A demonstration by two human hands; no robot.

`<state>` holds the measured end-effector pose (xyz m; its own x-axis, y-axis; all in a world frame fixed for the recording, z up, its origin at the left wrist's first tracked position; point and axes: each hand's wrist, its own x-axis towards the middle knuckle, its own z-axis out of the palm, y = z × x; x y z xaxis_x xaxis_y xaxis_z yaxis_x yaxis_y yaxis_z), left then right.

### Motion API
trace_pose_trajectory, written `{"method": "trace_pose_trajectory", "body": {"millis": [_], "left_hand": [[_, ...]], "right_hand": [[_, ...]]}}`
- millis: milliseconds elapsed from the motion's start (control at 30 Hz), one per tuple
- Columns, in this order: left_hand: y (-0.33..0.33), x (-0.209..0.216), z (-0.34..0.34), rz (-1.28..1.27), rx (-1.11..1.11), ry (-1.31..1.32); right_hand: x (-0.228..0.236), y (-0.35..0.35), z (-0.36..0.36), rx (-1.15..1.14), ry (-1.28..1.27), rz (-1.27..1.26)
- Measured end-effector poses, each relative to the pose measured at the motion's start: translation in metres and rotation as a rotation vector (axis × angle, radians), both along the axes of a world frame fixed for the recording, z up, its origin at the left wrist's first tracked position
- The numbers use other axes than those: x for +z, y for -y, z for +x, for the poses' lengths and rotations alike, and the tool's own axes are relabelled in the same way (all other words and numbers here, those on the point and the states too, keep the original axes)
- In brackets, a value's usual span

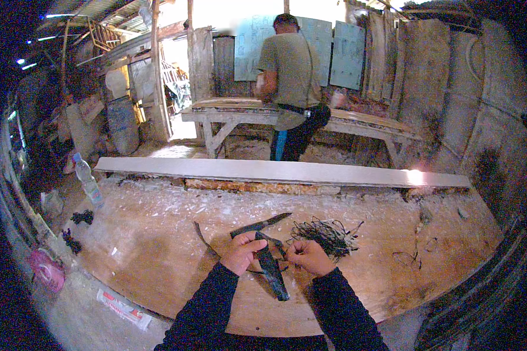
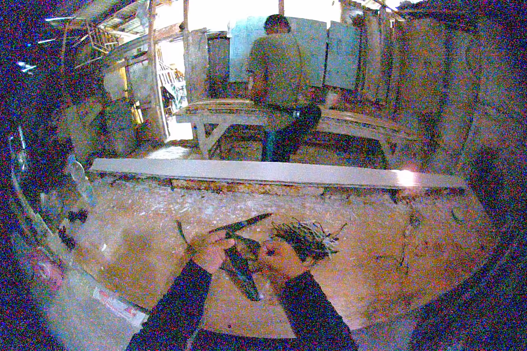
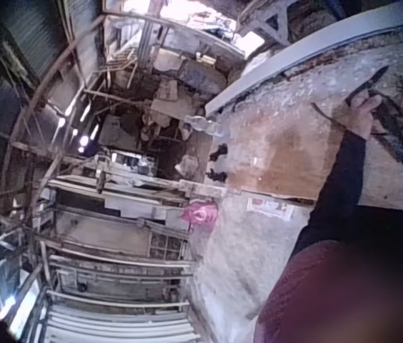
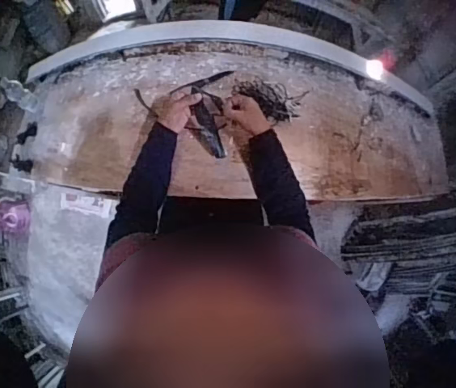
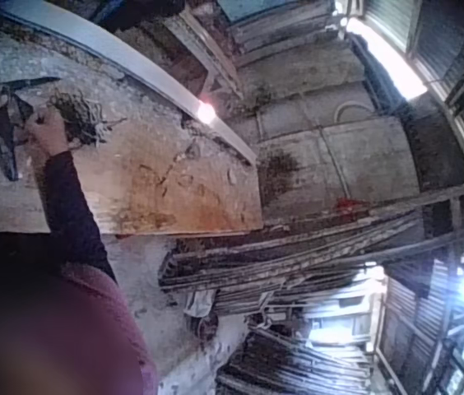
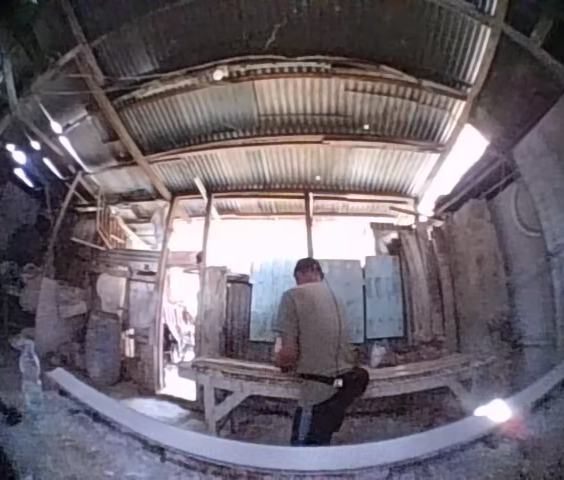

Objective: The person uses a knife to cut black cable strips into small pieces on a wooden workbench. The person repeatedly picks up strips, cuts them, and places the cut pieces into a growing pile on the table.

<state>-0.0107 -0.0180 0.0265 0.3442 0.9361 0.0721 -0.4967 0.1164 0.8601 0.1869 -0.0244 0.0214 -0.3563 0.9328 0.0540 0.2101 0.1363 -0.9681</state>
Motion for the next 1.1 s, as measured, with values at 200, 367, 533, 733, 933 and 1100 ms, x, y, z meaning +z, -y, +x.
{"method": "trace_pose_trajectory", "body": {"millis": [200,367,533,733,933,1100], "left_hand": [[-0.009,-0.012,-0.006,-0.035,0.085,0.134],[-0.023,-0.002,-0.038,0.001,0.398,0.506],[-0.03,0.005,-0.09,0.215,0.309,0.789],[-0.029,-0.002,-0.134,0.285,0.05,1.193],[-0.034,0.002,-0.1,0.12,0.43,0.564],[-0.012,0.003,-0.026,0.0,0.319,-0.188]], "right_hand": [[0.0,0.002,0.002,-0.098,0.214,0.046],[0.001,0.001,0.005,-0.199,0.654,0.262],[0.008,0.007,0.007,-0.238,0.767,0.23],[0.008,0.004,0.013,-0.189,0.853,0.16],[-0.005,-0.006,0.018,-0.096,0.781,0.185],[-0.008,-0.01,0.017,-0.219,0.347,0.11]]}}
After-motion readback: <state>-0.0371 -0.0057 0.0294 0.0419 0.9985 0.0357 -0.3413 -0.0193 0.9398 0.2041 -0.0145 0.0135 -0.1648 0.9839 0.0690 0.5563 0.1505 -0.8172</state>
